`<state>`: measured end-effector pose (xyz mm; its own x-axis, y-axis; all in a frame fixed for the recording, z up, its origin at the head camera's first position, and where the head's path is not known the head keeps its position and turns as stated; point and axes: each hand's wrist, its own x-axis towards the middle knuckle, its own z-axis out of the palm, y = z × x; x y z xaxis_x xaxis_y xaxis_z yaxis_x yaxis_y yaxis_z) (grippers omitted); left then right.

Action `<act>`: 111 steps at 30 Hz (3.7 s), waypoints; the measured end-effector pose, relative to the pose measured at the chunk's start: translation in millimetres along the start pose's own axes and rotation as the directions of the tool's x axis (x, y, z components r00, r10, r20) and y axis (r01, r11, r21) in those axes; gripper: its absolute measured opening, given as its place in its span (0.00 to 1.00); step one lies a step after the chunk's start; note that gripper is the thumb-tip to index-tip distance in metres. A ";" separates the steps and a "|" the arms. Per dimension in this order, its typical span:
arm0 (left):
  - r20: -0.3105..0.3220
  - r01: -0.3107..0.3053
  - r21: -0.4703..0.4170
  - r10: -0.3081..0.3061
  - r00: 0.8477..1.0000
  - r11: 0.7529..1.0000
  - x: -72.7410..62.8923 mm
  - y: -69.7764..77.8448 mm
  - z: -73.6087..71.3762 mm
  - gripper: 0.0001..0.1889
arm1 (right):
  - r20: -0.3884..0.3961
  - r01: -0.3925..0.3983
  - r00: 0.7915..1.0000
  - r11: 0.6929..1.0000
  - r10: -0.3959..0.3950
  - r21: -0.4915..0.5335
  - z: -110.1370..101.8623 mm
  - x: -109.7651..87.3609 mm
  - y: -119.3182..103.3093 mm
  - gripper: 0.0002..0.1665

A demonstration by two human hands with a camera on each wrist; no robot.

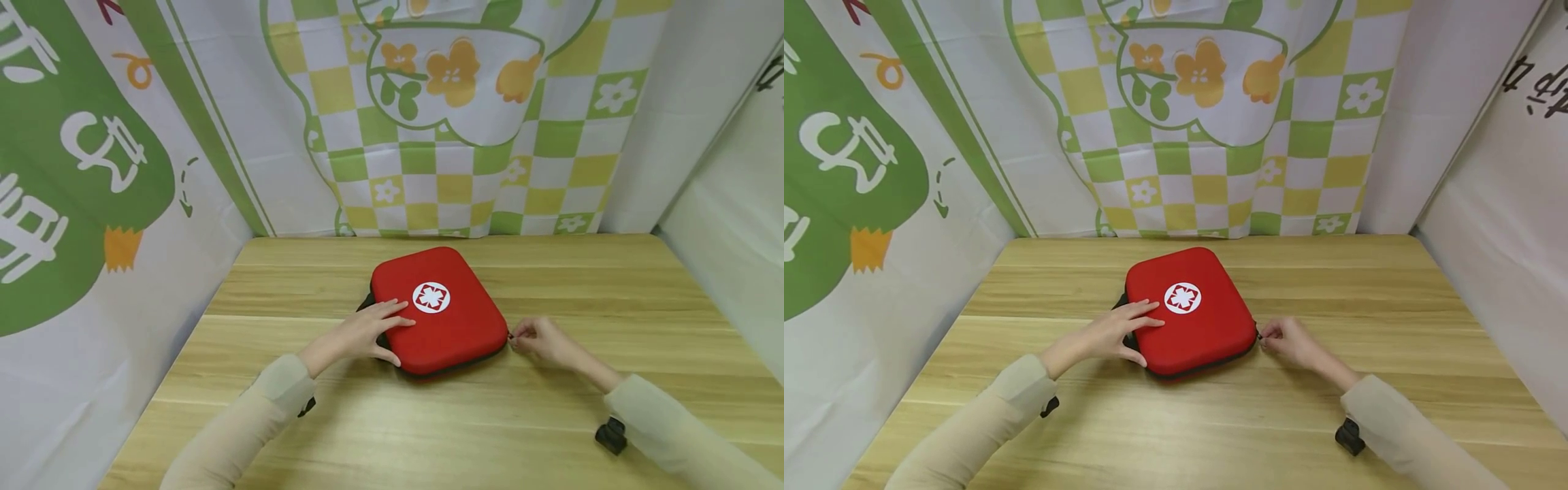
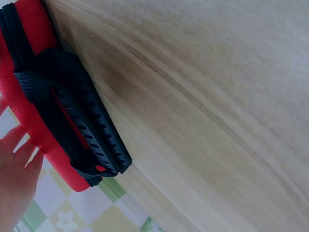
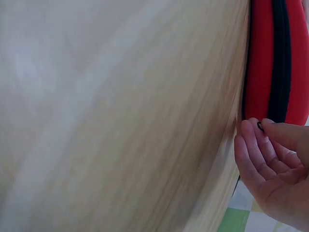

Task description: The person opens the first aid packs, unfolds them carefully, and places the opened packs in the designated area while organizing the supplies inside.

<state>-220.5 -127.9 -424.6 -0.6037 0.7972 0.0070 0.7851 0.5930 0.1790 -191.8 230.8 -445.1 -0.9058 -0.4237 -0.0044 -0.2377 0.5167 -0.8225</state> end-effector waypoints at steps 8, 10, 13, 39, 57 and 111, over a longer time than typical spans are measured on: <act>-0.003 0.003 0.049 -0.003 1.000 0.999 -3.2 1.2 2.7 0.37 | 0.025 0.069 0.997 0.992 -0.066 -0.105 12.5 -16.2 -10.5 0.02; -0.001 0.002 0.063 -0.002 1.000 0.998 -3.4 2.6 3.4 0.37 | 0.006 0.080 0.997 0.983 -0.080 -0.166 15.4 -18.8 -13.0 0.03; 0.004 0.000 0.076 0.000 1.000 0.997 -3.6 5.4 3.7 0.37 | -0.010 0.080 0.996 0.974 -0.084 -0.213 18.1 -21.5 -15.7 0.02; -0.110 0.099 0.433 -0.057 0.992 0.896 7.2 68.0 7.3 0.36 | 0.114 0.053 0.991 0.994 -0.063 0.095 46.6 -29.3 -35.0 0.03; -0.400 0.223 0.563 0.026 0.916 0.796 39.8 108.2 25.6 0.32 | 0.135 0.092 0.986 0.995 -0.097 0.045 32.6 -37.2 -24.5 0.04; -0.271 -0.166 0.136 0.198 0.942 0.977 -18.3 43.1 19.6 0.22 | -0.125 0.044 0.989 0.969 -0.077 -0.244 -35.0 -5.2 17.5 0.04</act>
<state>-172.9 -114.7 -436.2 -0.4512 0.8374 0.3085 0.8857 0.4625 0.0397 -203.5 268.1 -439.6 -0.9218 -0.3653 0.1299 -0.3557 0.6634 -0.6584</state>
